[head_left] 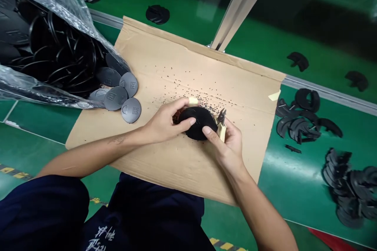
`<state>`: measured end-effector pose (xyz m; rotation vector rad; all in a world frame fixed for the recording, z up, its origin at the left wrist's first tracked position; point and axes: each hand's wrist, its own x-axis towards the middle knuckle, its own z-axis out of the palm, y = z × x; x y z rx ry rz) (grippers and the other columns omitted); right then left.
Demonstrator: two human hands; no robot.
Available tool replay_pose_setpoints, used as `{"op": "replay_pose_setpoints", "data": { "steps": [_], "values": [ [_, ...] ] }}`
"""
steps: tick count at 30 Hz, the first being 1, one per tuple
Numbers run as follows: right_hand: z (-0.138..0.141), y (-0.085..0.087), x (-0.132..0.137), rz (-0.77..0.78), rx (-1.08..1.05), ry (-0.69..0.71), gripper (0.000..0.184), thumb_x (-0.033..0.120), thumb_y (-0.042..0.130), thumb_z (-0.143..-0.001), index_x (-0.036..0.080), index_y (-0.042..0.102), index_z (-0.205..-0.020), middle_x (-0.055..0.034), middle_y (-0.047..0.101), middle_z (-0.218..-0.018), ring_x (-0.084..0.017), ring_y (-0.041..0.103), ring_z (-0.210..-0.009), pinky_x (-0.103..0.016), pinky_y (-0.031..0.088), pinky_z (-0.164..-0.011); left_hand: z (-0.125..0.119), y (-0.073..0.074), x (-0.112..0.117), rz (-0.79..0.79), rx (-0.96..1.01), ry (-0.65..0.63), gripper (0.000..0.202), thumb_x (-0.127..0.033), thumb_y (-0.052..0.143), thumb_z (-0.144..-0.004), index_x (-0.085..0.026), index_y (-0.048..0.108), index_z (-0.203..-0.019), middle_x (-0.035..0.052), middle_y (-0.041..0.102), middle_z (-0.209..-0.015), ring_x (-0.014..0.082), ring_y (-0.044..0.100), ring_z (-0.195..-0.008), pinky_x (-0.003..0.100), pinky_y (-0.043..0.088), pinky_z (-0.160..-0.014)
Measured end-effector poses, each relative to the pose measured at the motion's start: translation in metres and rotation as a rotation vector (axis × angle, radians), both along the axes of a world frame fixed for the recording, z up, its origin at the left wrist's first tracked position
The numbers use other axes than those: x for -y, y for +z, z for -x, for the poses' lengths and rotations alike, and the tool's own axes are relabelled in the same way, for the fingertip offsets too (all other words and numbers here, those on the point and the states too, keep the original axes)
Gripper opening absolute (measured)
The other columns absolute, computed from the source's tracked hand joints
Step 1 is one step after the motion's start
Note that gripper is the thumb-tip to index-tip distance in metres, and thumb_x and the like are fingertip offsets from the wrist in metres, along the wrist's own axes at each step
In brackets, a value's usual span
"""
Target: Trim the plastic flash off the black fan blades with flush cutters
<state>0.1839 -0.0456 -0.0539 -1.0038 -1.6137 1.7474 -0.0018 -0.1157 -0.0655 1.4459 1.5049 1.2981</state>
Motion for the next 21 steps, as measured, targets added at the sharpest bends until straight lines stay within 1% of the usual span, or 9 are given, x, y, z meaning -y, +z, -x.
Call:
{"op": "replay_pose_setpoints", "data": {
  "steps": [2,3,5,6,9,12,16,21],
  "values": [
    [-0.001,0.002,-0.001,-0.038,0.023,0.014,0.033,0.047,0.079,-0.082,0.022,0.070,-0.102,-0.0044,0.075,-0.099,-0.021,0.069,-0.089,-0.036,0.059,-0.082,0.003,0.001,-0.001,0.073,0.115,-0.060,0.023,-0.034,0.065,-0.095,-0.015,0.068,-0.108,0.0060,0.073,-0.098,0.0154,0.069,-0.087,0.025,0.059,-0.075],
    [-0.001,0.003,-0.001,-0.063,0.038,0.024,0.030,0.046,0.079,-0.082,0.022,0.070,-0.099,-0.0035,0.075,-0.097,-0.020,0.068,-0.087,-0.035,0.059,-0.080,0.005,0.002,-0.001,0.089,0.154,-0.086,0.021,-0.035,0.066,-0.095,-0.015,0.068,-0.101,0.0048,0.073,-0.092,0.0144,0.069,-0.083,0.023,0.058,-0.072],
    [-0.003,0.004,-0.004,-0.132,0.061,0.025,0.026,0.041,0.080,-0.081,0.022,0.068,-0.095,-0.0018,0.073,-0.092,-0.019,0.068,-0.084,-0.033,0.058,-0.078,0.007,0.004,-0.001,0.088,0.180,-0.104,0.021,-0.035,0.068,-0.094,-0.014,0.069,-0.096,0.0037,0.073,-0.088,0.0134,0.068,-0.080,0.022,0.057,-0.070],
    [-0.004,0.004,-0.005,-0.171,0.069,0.011,0.025,0.039,0.081,-0.081,0.022,0.067,-0.094,-0.0012,0.073,-0.090,-0.018,0.067,-0.083,-0.032,0.058,-0.077,0.008,0.006,-0.001,0.076,0.161,-0.099,0.020,-0.033,0.068,-0.093,-0.014,0.070,-0.096,0.0036,0.073,-0.087,0.0132,0.068,-0.079,0.022,0.056,-0.069],
    [-0.006,0.005,-0.006,-0.275,0.095,-0.052,0.025,0.037,0.082,-0.080,0.023,0.066,-0.094,-0.0012,0.072,-0.090,-0.017,0.066,-0.080,-0.031,0.057,-0.075,0.007,0.010,0.000,0.027,0.035,-0.077,0.016,-0.028,0.068,-0.092,-0.014,0.074,-0.099,0.0039,0.076,-0.088,0.0136,0.069,-0.079,0.022,0.057,-0.070],
    [-0.008,0.006,-0.005,-0.320,0.131,-0.046,0.025,0.041,0.080,-0.082,0.023,0.067,-0.094,-0.0012,0.071,-0.087,-0.017,0.063,-0.075,-0.031,0.055,-0.072,0.005,0.012,0.003,-0.006,-0.066,-0.075,0.020,-0.025,0.069,-0.090,-0.015,0.076,-0.107,0.0047,0.079,-0.095,0.0144,0.072,-0.081,0.021,0.058,-0.072],
    [-0.007,0.005,-0.003,-0.314,0.115,-0.011,0.024,0.044,0.079,-0.084,0.023,0.067,-0.090,0.0004,0.067,-0.080,-0.015,0.060,-0.069,-0.030,0.052,-0.068,0.005,0.011,0.004,-0.034,-0.106,-0.105,0.027,-0.027,0.070,-0.092,-0.016,0.076,-0.115,0.0073,0.081,-0.106,0.0166,0.077,-0.090,0.022,0.061,-0.079],
    [-0.006,0.006,-0.004,-0.267,0.118,-0.014,0.037,0.056,0.081,-0.078,0.022,0.066,-0.085,0.0001,0.066,-0.079,-0.016,0.059,-0.069,-0.030,0.052,-0.065,0.006,0.012,0.005,-0.096,-0.162,-0.162,0.035,-0.026,0.066,-0.096,-0.021,0.071,-0.130,0.0082,0.078,-0.123,0.0191,0.076,-0.109,0.027,0.062,-0.095]
  ]
}}
